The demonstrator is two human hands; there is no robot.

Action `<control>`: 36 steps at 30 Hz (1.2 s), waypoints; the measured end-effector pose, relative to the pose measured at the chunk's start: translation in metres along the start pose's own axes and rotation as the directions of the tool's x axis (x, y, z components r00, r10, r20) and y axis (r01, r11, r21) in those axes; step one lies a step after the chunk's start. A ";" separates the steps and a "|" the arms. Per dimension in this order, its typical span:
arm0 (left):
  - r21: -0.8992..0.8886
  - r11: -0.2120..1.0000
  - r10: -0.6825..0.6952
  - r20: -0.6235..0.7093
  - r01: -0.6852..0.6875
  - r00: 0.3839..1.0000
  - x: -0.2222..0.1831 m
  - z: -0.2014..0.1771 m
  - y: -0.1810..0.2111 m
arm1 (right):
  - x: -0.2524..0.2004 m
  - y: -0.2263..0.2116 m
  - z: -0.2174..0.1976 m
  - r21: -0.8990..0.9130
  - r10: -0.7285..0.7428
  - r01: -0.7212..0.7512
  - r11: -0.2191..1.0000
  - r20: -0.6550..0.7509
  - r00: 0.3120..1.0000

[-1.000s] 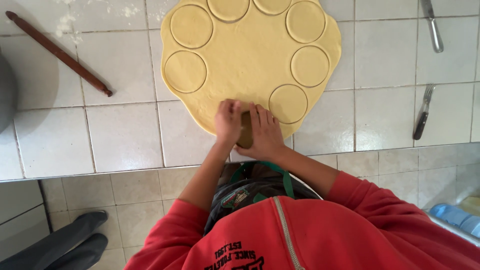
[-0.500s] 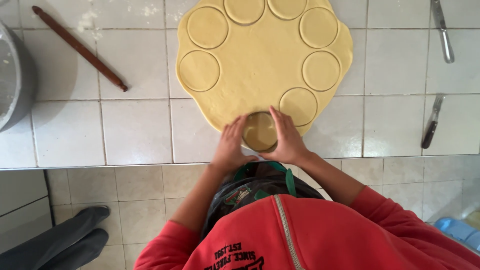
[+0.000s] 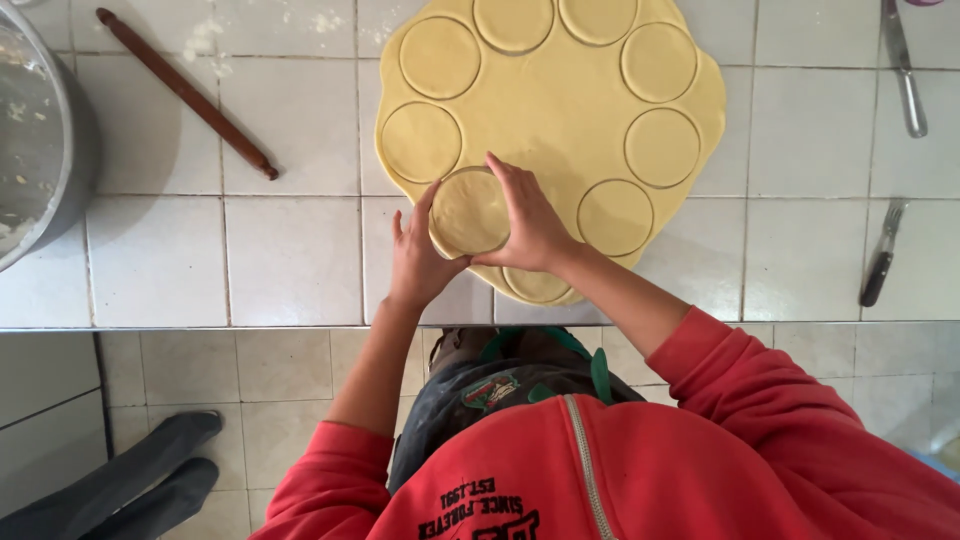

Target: Cut out circular pieces of dough from a rolled-out sheet using a round cutter.

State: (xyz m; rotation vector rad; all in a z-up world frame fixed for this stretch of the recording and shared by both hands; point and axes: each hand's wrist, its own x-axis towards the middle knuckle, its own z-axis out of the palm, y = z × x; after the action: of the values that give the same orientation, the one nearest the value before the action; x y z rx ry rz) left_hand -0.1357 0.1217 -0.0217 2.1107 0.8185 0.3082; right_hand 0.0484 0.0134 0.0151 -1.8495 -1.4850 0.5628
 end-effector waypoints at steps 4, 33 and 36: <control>0.004 1.000 0.013 -0.003 -0.013 1.000 -0.003 0.006 -0.016 | 0.003 0.008 0.012 -0.009 -0.001 0.001 1.000 0.028 1.000; -0.071 0.991 0.100 -0.163 -0.113 0.981 0.076 0.015 -0.019 | 0.018 -0.031 0.057 -0.401 0.270 -0.263 0.878 -0.042 0.962; -0.095 0.996 -0.012 -0.100 0.003 0.995 0.089 0.026 -0.020 | 0.016 -0.031 0.060 -0.397 0.216 -0.246 0.884 -0.120 0.969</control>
State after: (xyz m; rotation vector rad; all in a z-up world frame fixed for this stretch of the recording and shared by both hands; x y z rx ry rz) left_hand -0.0649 0.1724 -0.0593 2.0166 0.8533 0.4435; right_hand -0.0104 0.0465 -0.0011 -2.3698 -1.4197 0.2997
